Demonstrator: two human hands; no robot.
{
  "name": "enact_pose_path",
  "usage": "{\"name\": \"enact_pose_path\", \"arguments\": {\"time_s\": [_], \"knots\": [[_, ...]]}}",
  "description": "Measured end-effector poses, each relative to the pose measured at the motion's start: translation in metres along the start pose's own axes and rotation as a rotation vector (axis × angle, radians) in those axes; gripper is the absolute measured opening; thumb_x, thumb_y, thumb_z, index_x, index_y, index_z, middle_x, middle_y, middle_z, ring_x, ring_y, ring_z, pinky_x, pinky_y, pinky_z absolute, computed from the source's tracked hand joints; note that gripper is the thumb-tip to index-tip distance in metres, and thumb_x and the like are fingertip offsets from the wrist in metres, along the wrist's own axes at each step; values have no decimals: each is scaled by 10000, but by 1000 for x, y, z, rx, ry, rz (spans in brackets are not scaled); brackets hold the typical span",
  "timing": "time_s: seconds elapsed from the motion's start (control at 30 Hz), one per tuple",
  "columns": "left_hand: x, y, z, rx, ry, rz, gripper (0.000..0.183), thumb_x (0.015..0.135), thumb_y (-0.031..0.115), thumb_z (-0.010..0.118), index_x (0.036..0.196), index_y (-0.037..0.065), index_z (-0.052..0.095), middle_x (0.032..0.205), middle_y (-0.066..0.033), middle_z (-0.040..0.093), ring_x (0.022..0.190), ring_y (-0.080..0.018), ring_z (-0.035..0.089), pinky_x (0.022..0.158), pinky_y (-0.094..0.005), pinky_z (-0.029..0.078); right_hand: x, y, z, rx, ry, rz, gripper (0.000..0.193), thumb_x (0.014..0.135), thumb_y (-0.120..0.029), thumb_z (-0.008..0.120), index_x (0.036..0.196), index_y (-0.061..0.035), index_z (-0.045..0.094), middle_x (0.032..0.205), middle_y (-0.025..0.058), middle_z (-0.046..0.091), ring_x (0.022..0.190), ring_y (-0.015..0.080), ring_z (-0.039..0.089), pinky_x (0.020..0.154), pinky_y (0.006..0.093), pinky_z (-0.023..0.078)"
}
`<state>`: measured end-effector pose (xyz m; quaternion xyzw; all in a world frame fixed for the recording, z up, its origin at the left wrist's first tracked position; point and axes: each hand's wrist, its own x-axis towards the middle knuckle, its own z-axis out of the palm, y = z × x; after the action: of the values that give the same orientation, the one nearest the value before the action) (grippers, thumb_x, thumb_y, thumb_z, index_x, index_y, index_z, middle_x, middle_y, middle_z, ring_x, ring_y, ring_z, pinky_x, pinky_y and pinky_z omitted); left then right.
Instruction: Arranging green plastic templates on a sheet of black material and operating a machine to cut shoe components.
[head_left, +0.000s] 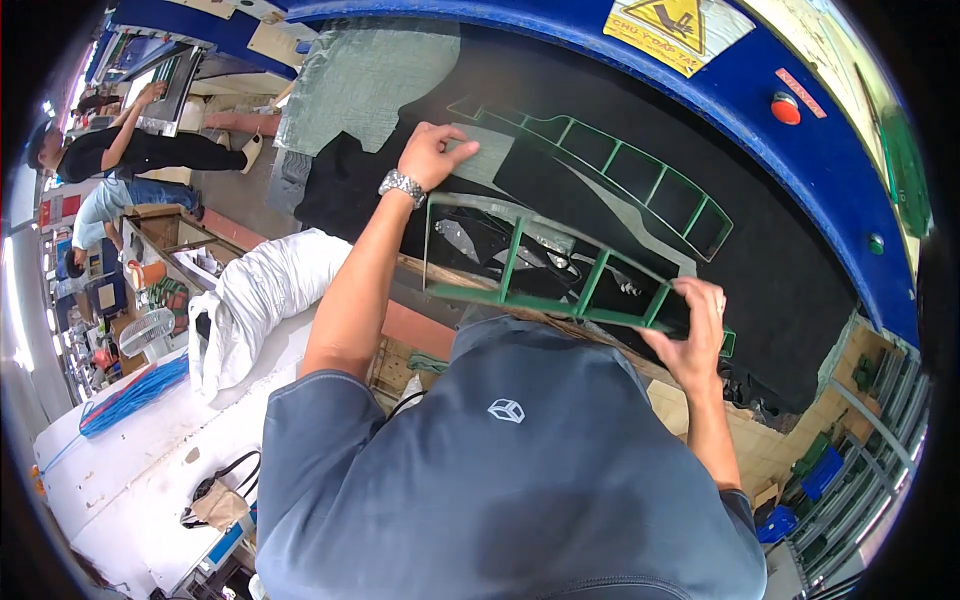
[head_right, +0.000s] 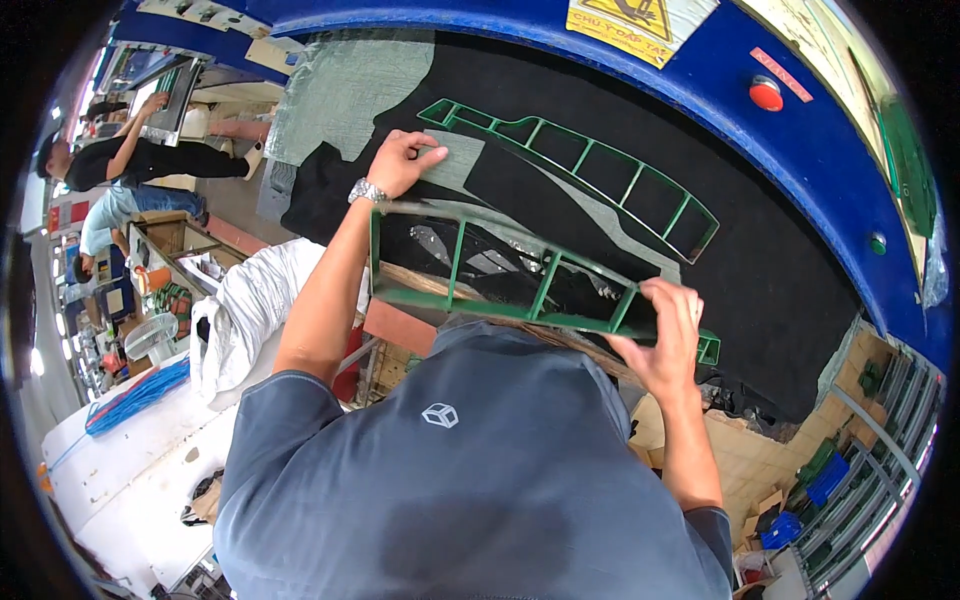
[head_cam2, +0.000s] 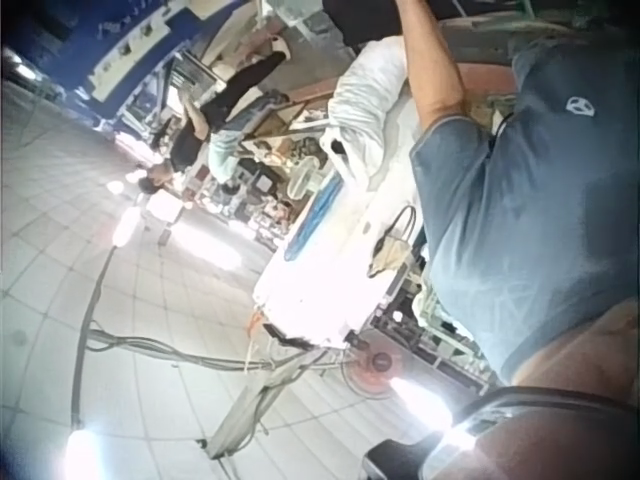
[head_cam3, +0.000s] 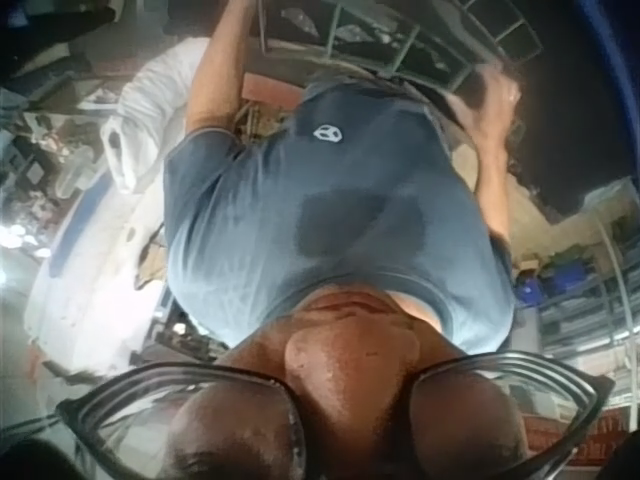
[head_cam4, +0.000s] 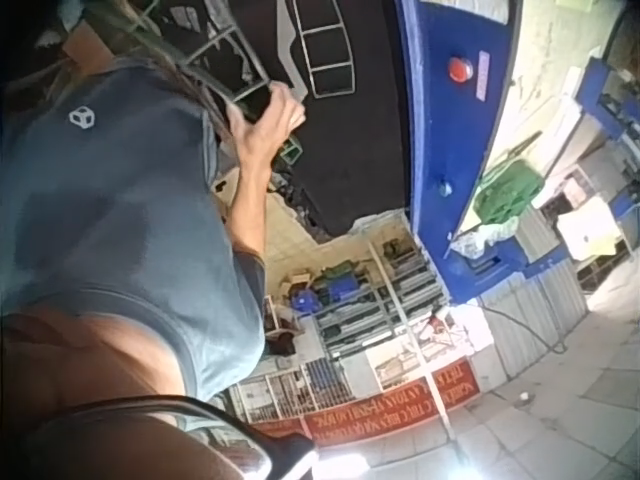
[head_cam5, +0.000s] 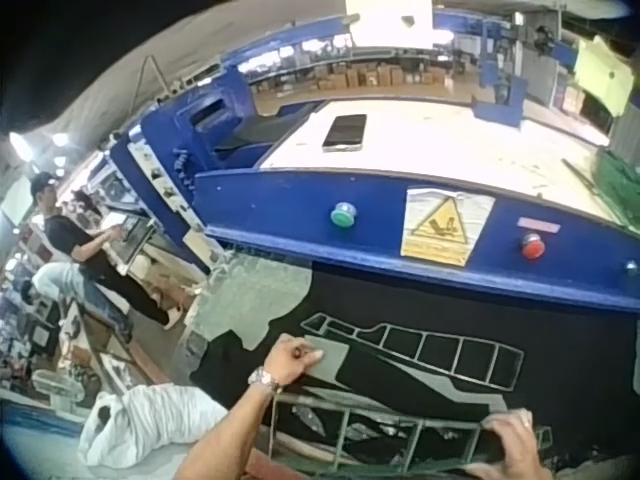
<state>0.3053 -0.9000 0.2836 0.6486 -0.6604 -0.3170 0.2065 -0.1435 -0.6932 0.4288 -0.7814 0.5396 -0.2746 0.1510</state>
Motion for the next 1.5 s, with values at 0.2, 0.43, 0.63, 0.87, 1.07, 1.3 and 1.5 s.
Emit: {"name": "enact_pose_path", "arguments": {"time_s": [0.2, 0.43, 0.63, 0.87, 1.07, 1.3, 1.5], "knots": [[-23, 69, 41, 298, 15, 193, 480, 720, 619, 898, 905, 201, 753, 1137, -31, 641, 1145, -301, 558, 897, -533, 404, -35, 17, 29, 28, -34, 14, 795, 551, -153, 980, 1245, -15, 618, 1248, 151, 645, 1132, 372, 598, 990, 483, 452], [-13, 77, 51, 433, -69, 170, 508, 690, 647, 882, 846, 187, 733, 1082, 2, 634, 1115, -272, 565, 868, -526, 383, -69, 36, 2, 3, -79, 64, 793, 546, -159, 972, 1240, -13, 616, 1252, 158, 638, 1139, 385, 590, 1005, 486, 453], [-13, 96, 61, 437, -103, 42, 459, 738, 567, 897, 923, 176, 743, 1214, -20, 652, 1239, -292, 566, 943, -591, 416, -112, 55, -18, -36, -120, 164, 786, 548, -134, 974, 1236, -15, 614, 1262, 152, 635, 1156, 389, 582, 1021, 491, 456], [-19, 137, 71, 199, -39, 134, 398, 819, 388, 908, 1016, 96, 725, 1036, -68, 650, 992, -261, 610, 839, -496, 490, -109, 35, 8, 48, -185, 241, 759, 598, -131, 972, 1252, -16, 605, 1255, 156, 634, 1183, 385, 572, 1022, 472, 447], [-38, 265, -51, -442, -104, 443, 209, 968, 117, 800, 1093, 52, 644, 932, 42, 662, 892, -41, 610, 783, -239, 530, -92, 34, 35, 62, -177, 272, 703, 655, -167, 962, 1242, -15, 607, 1280, 150, 625, 1194, 383, 560, 1023, 470, 442], [-84, 308, -116, -186, -181, 649, 211, 1007, 55, 703, 1206, 1, 750, 1101, -85, 790, 969, -155, 739, 880, -291, 576, -11, 22, 22, 159, -163, 197, 880, 685, -217, 976, 1417, -16, 530, 1427, 152, 566, 1315, 381, 554, 1085, 483, 472], [-110, 283, -139, -192, -128, 762, 202, 994, 34, 706, 1185, -7, 759, 1107, -110, 790, 984, -184, 751, 887, -294, 574, 150, -19, 22, 585, -184, -76, 882, 698, -221, 966, 1475, -58, 582, 1508, 139, 595, 1406, 303, 552, 1153, 420, 447]]}}
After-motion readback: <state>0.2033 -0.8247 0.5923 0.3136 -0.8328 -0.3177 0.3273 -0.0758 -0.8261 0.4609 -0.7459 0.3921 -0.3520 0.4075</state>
